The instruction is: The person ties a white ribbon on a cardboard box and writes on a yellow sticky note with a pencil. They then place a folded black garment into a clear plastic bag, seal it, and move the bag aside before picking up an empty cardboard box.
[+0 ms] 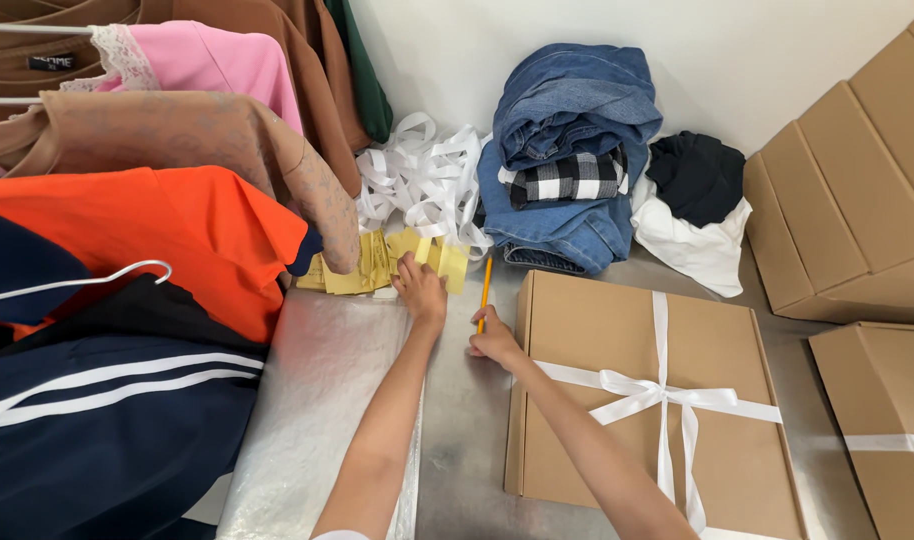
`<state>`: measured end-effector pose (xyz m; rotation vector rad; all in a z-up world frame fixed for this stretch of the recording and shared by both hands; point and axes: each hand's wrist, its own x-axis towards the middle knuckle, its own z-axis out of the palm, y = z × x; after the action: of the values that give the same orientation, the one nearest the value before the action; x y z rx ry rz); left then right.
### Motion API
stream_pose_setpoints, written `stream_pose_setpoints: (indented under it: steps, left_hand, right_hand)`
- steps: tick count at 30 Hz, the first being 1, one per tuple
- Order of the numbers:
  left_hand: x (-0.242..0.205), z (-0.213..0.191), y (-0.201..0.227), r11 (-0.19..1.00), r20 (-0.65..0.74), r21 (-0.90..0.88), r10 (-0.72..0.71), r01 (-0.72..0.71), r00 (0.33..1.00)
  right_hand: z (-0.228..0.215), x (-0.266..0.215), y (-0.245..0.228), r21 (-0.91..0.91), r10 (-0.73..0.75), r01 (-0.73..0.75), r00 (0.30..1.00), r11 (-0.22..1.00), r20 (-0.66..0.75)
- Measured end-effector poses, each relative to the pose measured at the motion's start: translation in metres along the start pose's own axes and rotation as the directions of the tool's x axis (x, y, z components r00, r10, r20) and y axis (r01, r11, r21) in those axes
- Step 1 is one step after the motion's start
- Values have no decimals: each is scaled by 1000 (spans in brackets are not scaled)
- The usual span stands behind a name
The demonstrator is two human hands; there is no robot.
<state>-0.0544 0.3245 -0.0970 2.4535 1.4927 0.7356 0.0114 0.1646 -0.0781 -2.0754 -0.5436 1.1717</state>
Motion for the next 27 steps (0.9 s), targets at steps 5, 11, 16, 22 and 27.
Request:
stream_pose_setpoints:
  steps: [5,11,16,22,27]
  left_hand:
    - [-4,-23,2,989,8,-118,-92,92,996]
    - [-24,-69,-4,808,102,-541,-212,233,972]
    - [-61,-127,-10,368,297,-844,-285,390,911]
    - [-116,-150,-19,137,530,-836,-43,531,847]
    - [-127,-169,27,162,577,-816,177,555,797]
  right_hand:
    - [-5,-25,-30,350,-11,-37,991,936,133]
    - [-21,-71,-66,522,-140,-46,940,852,311]
    - [-48,-108,-79,526,-314,139,914,839,258]
    - [-82,-128,-52,51,-626,625,779,779,11]
    - [-108,-139,-24,78,-673,668,737,740,62]
